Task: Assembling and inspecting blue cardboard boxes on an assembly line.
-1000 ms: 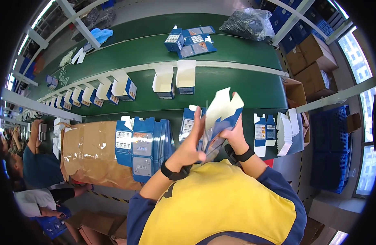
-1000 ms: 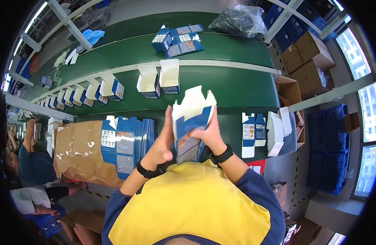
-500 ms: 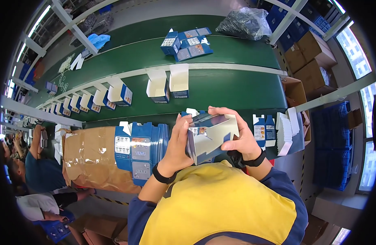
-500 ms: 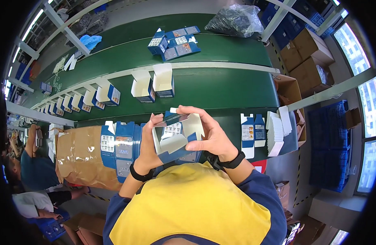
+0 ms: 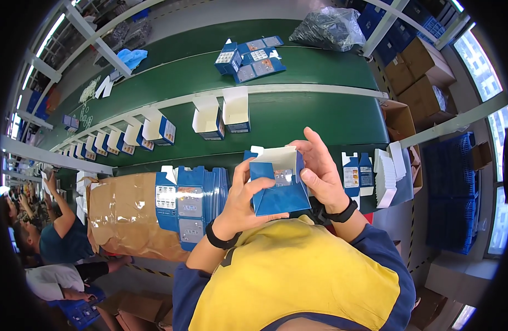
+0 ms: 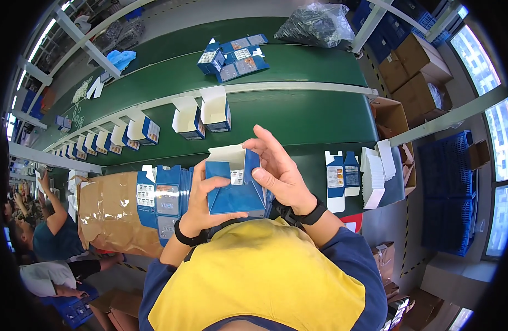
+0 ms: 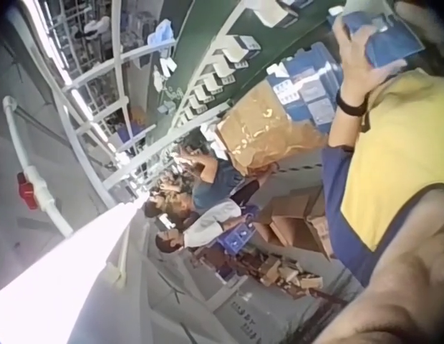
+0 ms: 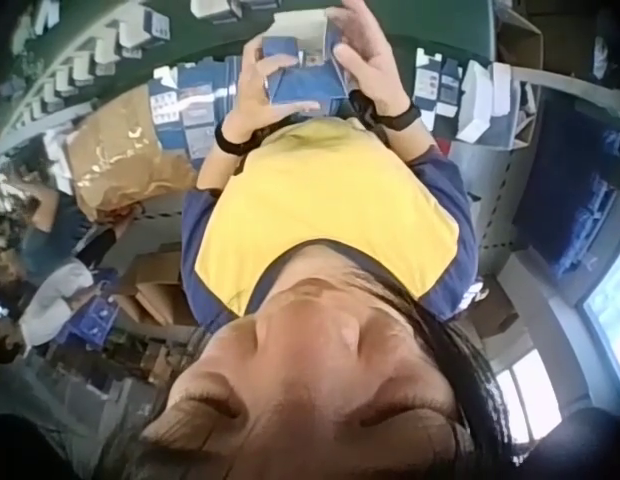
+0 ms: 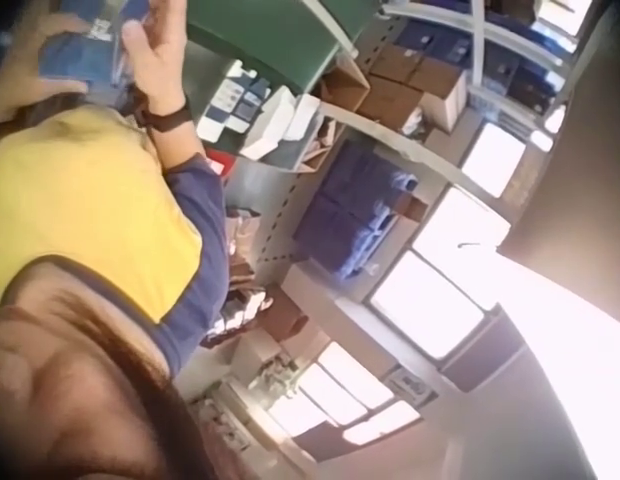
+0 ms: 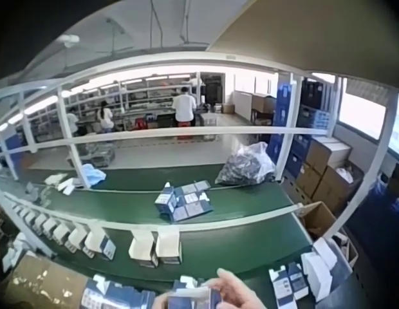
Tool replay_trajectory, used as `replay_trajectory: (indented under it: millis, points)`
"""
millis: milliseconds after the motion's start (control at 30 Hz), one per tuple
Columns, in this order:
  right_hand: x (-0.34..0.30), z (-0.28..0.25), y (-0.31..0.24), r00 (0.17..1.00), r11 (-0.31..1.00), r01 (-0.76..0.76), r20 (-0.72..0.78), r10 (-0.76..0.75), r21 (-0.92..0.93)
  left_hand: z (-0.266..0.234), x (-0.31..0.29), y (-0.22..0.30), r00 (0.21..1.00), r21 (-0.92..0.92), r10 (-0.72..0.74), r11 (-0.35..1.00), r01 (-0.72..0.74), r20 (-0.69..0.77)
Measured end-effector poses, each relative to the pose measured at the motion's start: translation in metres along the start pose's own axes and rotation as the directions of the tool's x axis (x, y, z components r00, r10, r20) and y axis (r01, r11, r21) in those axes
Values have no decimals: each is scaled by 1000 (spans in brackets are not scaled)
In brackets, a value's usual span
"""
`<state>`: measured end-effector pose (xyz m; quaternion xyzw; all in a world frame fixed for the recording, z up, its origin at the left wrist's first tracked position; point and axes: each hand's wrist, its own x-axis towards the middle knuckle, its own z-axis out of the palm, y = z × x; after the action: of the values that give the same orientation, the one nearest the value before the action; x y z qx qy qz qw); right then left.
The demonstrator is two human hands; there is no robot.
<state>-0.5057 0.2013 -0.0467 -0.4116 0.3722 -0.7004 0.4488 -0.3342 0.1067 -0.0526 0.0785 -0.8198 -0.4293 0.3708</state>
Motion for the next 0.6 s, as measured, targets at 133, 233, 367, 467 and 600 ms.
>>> replay_trajectory:
  millis: [133, 233, 367, 467, 600]
  points:
    - [8, 3, -10, 996, 997, -73, 54, 75, -34, -6, 0, 2, 993, 22, -108, 994, 107, 53]
    - [7, -6, -3, 978, 982, -154, 161, 135, 111, -12, -2, 1, 996, 39, -48, 998, 45, 71]
    - [-2, -2, -7, 945, 956, -246, 260, 198, 163, -16, -1, 5, 995, 24, 1, 1000, -4, 103]
    - [0, 3, -10, 945, 964, -247, 246, 217, 96, -13, -5, 0, 995, 75, -8, 997, 0, 103]
    - [2, -6, -3, 966, 991, -96, 232, 115, -91, -10, -5, -1, 994, 58, 7, 998, -13, 105]
